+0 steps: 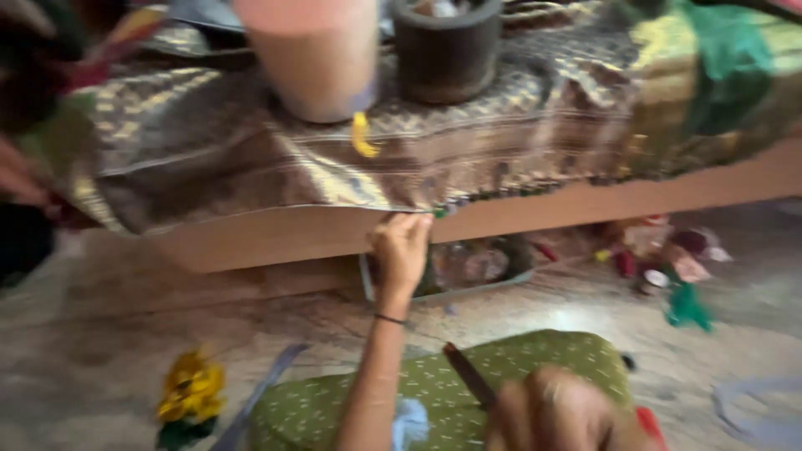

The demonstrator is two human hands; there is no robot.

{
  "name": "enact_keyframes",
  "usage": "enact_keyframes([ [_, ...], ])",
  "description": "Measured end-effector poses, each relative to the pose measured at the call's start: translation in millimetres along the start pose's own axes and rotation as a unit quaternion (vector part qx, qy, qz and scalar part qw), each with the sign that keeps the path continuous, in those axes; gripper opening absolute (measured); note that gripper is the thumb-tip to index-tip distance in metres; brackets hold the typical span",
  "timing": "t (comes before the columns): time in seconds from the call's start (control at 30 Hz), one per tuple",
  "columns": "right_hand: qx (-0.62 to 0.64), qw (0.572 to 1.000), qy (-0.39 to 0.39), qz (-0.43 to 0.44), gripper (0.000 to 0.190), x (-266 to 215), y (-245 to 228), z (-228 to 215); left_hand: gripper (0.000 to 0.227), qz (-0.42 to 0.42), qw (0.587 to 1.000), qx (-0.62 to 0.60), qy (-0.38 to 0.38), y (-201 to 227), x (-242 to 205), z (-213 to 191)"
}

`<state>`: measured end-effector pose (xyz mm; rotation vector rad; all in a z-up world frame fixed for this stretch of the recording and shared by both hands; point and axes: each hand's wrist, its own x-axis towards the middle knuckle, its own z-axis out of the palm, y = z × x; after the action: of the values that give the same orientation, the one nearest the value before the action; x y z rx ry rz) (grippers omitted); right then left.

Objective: Attaching decorative beads and tassels to the edge of a saree.

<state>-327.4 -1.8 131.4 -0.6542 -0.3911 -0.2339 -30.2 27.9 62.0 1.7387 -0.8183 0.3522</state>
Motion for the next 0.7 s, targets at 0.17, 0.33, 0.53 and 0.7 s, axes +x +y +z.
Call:
enact_keyframes([
  [0.17,0.078,0.994,-0.074,0.017,0.012,62,-38,20,0.018,0.024,0.996,0.065,0.064,-2,2,7],
  [0.33,-0.023,1.000,0.003,-0.005,0.013,48,-76,25,0.019,0.014,0.999,0.032,0.033,-1,-1,4],
  [0.53,-0.134,0.988,0.065,-0.048,0.011,19,-106,14,0.019,0.026,0.994,0.047,0.092,12,-9,19],
  [0.7,-0.175,0.982,0.063,-0.024,0.010,28,-114,18,0.021,-0.041,0.995,-0.017,0.087,10,-13,27],
])
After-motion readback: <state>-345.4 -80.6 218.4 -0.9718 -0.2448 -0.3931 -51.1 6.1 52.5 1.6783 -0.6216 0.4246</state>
